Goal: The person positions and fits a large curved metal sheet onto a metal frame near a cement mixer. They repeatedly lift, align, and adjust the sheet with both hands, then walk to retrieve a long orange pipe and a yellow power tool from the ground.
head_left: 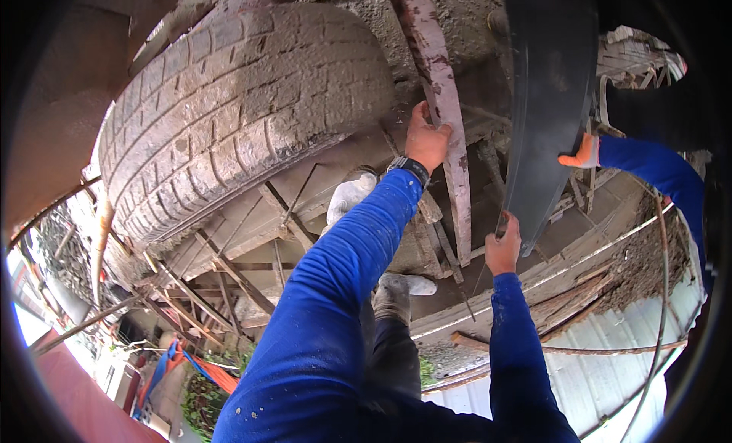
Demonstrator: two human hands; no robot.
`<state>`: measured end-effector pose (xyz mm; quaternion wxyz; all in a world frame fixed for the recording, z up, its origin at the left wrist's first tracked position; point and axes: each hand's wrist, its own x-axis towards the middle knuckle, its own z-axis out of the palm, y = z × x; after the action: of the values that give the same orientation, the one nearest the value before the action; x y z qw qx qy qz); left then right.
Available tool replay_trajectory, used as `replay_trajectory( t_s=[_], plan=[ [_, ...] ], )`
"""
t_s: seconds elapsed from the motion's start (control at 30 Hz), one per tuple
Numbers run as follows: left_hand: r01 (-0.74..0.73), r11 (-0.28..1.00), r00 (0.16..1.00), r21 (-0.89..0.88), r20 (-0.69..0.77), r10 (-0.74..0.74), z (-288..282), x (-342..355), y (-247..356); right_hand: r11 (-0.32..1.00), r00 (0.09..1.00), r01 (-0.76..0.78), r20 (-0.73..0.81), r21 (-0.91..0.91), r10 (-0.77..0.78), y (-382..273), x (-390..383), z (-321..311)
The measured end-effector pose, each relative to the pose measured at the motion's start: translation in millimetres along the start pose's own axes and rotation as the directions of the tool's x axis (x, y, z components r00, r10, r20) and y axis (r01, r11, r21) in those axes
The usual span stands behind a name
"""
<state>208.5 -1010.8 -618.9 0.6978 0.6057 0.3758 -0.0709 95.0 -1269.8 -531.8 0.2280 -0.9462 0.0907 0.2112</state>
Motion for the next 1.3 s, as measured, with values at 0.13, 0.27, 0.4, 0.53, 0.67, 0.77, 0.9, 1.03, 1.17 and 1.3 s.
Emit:
replay_trajectory(
  t_s=[0.13, 0.27, 0.4, 0.53, 0.67, 0.77, 0.9, 1.03, 1.17, 1.3],
  plan=[
    [-0.024, 0.996, 1.0, 0.086, 0.012, 0.023, -1, 14, -19, 0.999, 0.999, 0.037, -0.014, 0.004, -0.037, 3, -10, -8],
    [-0.114, 0.985, 0.993, 0.128, -0.007, 0.115, -4, 23, -43, 0.989, 0.993, 0.116, -0.01, -0.094, -0.117, 36, -27, -10],
    [-0.107, 0.974, 0.994, 0.199, 0.004, 0.109, -1, 20, -38, 0.999, 1.0, 0.005, 0.019, 0.041, -0.006, 64, -47, -6],
    [-0.116, 0.969, 0.993, 0.22, 0.004, 0.118, -2, 19, -38, 0.996, 0.995, -0.021, 0.092, -0.088, 0.029, 78, -37, -8],
    [-0.154, 0.963, 0.988, 0.22, 0.005, 0.156, -1, 18, -39, 0.996, 0.999, 0.029, 0.033, -0.084, -0.026, 73, -34, 9],
    [-0.134, 0.98, 0.991, 0.144, 0.024, 0.132, -2, 21, -44, 0.991, 0.997, 0.08, -0.006, -0.107, -0.081, 64, -33, 21],
    [-0.076, 0.984, 0.996, 0.162, 0.057, 0.068, -4, 16, -35, 0.997, 0.998, 0.049, 0.03, -0.057, -0.047, 51, -30, 28],
    [-0.084, 0.994, 0.993, 0.072, 0.093, 0.077, -6, 18, -37, 0.961, 0.98, 0.179, -0.043, -0.208, -0.192, 51, -29, 46],
    [-0.123, 0.977, 0.992, 0.175, 0.055, 0.115, -6, 18, -39, 0.997, 0.999, -0.033, 0.012, -0.071, 0.034, 34, -30, 50],
    [-0.124, 0.967, 0.991, 0.221, 0.076, 0.11, -8, 18, -35, 0.996, 0.998, -0.056, 0.021, -0.063, 0.058, 35, -31, 42]
  ],
)
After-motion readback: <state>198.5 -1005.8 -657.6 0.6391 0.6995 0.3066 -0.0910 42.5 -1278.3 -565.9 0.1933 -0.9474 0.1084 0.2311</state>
